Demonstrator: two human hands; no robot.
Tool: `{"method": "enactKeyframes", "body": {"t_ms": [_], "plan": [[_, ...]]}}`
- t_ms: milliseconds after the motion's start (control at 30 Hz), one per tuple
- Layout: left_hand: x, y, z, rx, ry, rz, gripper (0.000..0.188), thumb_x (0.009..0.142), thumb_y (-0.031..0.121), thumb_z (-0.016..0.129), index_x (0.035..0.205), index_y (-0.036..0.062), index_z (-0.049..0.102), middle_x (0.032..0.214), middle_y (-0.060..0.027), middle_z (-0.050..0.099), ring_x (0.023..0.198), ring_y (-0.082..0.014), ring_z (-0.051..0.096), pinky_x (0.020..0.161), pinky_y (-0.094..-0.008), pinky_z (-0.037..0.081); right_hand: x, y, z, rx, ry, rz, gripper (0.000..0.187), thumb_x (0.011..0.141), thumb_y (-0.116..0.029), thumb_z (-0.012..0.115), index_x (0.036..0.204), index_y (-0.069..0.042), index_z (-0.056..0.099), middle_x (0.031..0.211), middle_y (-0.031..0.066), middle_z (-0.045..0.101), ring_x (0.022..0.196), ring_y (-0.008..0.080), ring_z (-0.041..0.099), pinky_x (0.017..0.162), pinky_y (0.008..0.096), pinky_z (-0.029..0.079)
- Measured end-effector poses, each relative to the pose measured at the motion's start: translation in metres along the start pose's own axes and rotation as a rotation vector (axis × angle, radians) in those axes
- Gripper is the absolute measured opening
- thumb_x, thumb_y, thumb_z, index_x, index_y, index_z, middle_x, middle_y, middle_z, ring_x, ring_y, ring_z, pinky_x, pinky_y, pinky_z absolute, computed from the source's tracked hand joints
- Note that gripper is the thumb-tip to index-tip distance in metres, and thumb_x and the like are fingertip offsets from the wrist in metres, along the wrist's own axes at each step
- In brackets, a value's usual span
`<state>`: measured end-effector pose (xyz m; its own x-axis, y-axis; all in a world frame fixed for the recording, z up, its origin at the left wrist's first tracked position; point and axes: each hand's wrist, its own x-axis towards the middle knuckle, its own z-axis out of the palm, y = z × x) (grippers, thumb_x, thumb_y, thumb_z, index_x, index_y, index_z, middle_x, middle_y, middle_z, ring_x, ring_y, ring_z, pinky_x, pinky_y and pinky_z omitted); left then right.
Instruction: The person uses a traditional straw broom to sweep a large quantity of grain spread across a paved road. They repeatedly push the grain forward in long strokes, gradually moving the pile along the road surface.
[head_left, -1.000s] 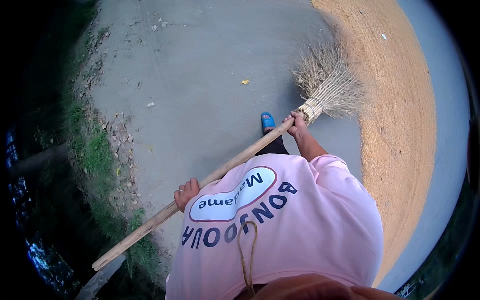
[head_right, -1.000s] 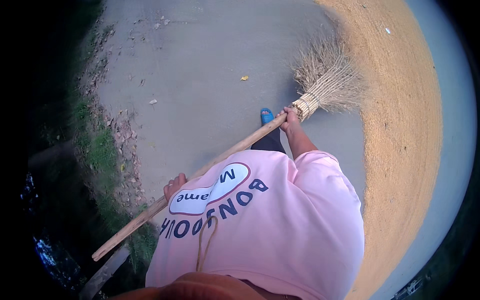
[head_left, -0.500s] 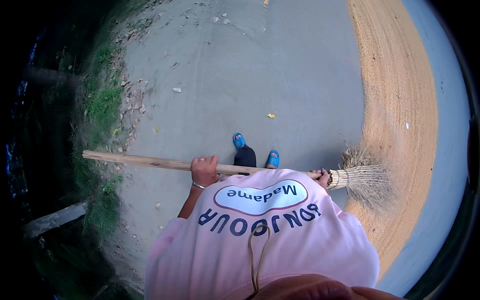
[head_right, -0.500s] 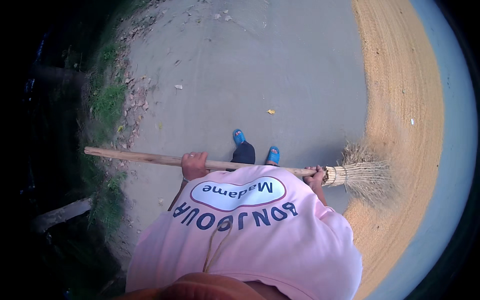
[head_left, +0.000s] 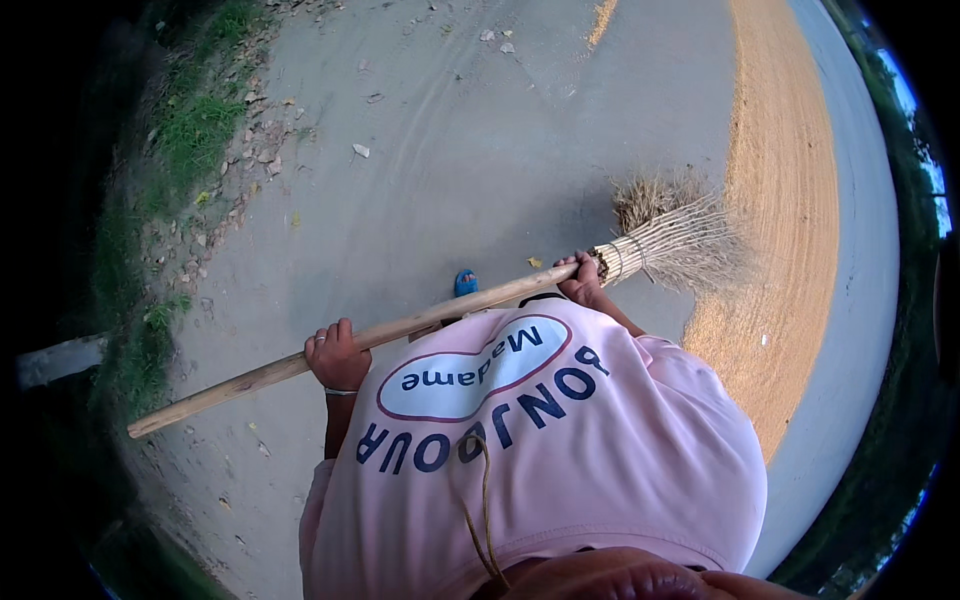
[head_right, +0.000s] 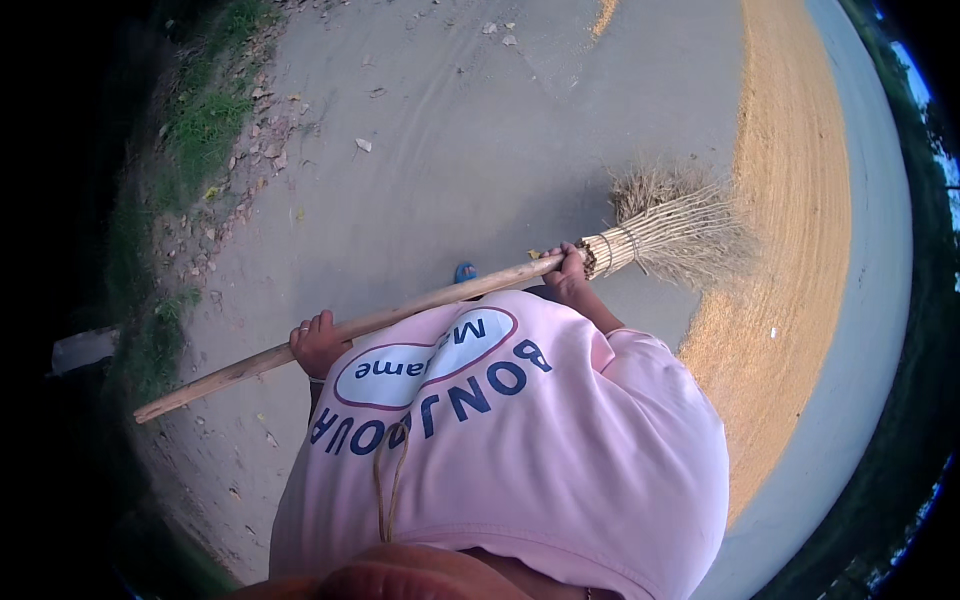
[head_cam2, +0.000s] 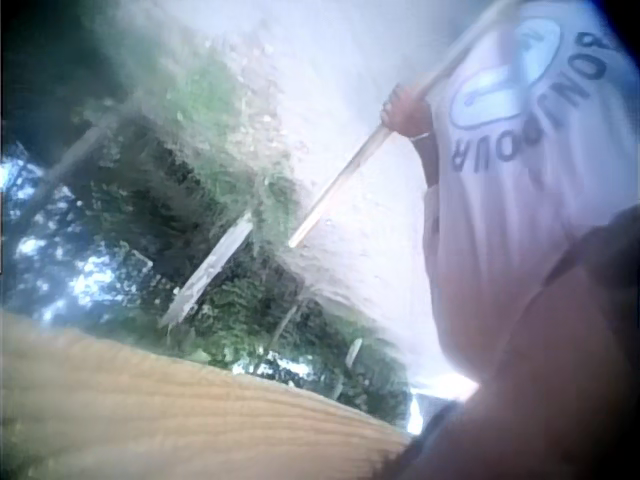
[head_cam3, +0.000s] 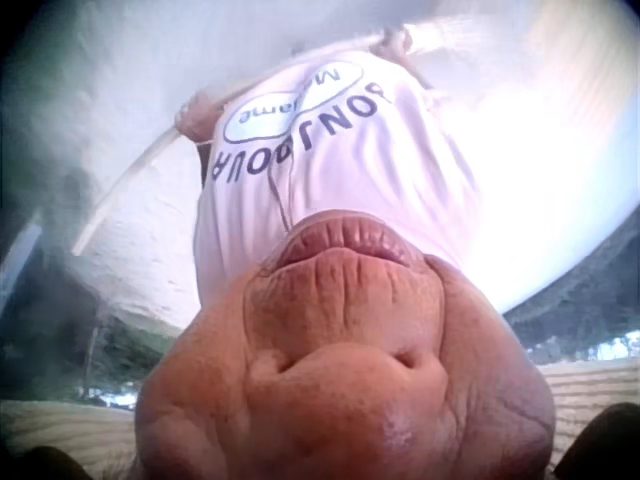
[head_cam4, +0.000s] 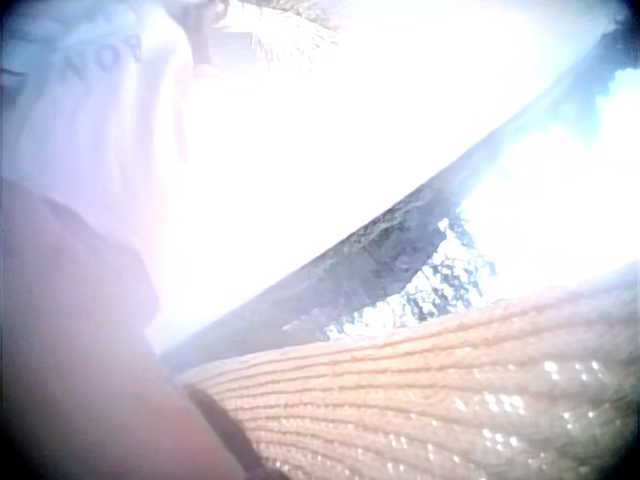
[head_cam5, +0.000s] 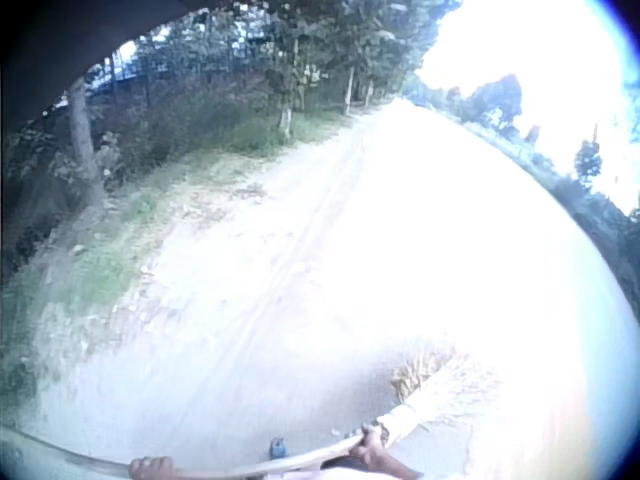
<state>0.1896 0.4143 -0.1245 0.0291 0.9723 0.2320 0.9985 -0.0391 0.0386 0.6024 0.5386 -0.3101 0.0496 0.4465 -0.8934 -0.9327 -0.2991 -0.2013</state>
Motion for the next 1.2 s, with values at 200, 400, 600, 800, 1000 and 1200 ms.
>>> {"method": "enactKeyframes", "body": {"t_ms": [200, 400, 600, 800, 1000, 1200], "plan": [[-0.079, -0.003, -0.044, 0.396, -0.013, -0.352, 0.02, 0.053, 0.016, 0.057, 0.064, 0.0134, 0.041, 0.054, -0.0014, 0.044, 0.055, -0.0196, 0.048, 0.054, -0.0312, 0.035, 0.015, 0.08, 0.097, -0.25, -0.173, 0.177, 0.009, 0.077, -0.012, 0.046, 0.071, -0.008, 0.04, 0.055, 0.0053, 0.04, 0.049, 0.02, 0.042, 0.051, 0.0346, 0.042], [-0.124, 0.036, -0.099, 0.673, -0.036, -0.633, 0.017, 0.063, 0.023, 0.051, 0.063, 0.0134, 0.037, 0.054, -0.0003, 0.041, 0.056, -0.018, 0.048, 0.054, -0.0309, 0.036, 0.008, 0.175, 0.165, -0.51, -0.341, 0.337, 0.009, 0.078, -0.012, 0.045, 0.073, -0.007, 0.04, 0.054, 0.0064, 0.042, 0.048, 0.021, 0.043, 0.049, 0.0348, 0.043], [-0.111, 0.043, -0.158, 0.648, -0.476, -0.784, 0.021, 0.069, 0.029, 0.049, 0.079, 0.014, 0.037, 0.072, -0.0026, 0.05, 0.074, -0.0208, 0.054, 0.063, -0.0343, 0.041, 0.015, 0.242, 0.185, -0.574, -0.419, 0.433, 0.008, 0.079, -0.011, 0.045, 0.076, -0.006, 0.04, 0.054, 0.0064, 0.042, 0.049, 0.0205, 0.045, 0.051, 0.035, 0.045], [-0.085, -0.015, -0.179, 0.826, -0.416, -0.288, 0.016, 0.072, 0.033, 0.043, 0.071, 0.0183, 0.037, 0.059, 0.0034, 0.039, 0.062, -0.0117, 0.049, 0.057, -0.0264, 0.038, 0.018, 0.241, 0.164, -0.442, -0.371, 0.391, 0.007, 0.078, -0.011, 0.046, 0.076, -0.006, 0.041, 0.057, 0.0059, 0.043, 0.051, 0.0196, 0.046, 0.053, 0.0351, 0.045], [0.009, -0.053, -0.171, 0.711, -0.216, -0.002, 0.012, 0.069, 0.025, 0.047, 0.065, 0.0175, 0.038, 0.058, 0.002, 0.039, 0.059, -0.013, 0.047, 0.057, -0.0264, 0.037, 0.0, 0.185, 0.123, 0.001, -0.353, 0.32, 0.007, 0.079, -0.011, 0.046, 0.076, -0.007, 0.042, 0.057, 0.005, 0.043, 0.052, 0.019, 0.045, 0.055, 0.035, 0.045], [0.099, -0.047, -0.092, 0.407, -0.096, 0.337, 0.011, 0.064, 0.022, 0.051, 0.06, 0.0164, 0.042, 0.054, 0.0004, 0.038, 0.057, -0.0119, 0.047, 0.057, -0.0256, 0.036, -0.01, 0.1, 0.023, 0.346, -0.107, 0.007, 0.008, 0.078, -0.011, 0.048, 0.075, -0.007, 0.042, 0.058, 0.0054, 0.043, 0.053, 0.0197, 0.044, 0.054, 0.0345, 0.045]]}}
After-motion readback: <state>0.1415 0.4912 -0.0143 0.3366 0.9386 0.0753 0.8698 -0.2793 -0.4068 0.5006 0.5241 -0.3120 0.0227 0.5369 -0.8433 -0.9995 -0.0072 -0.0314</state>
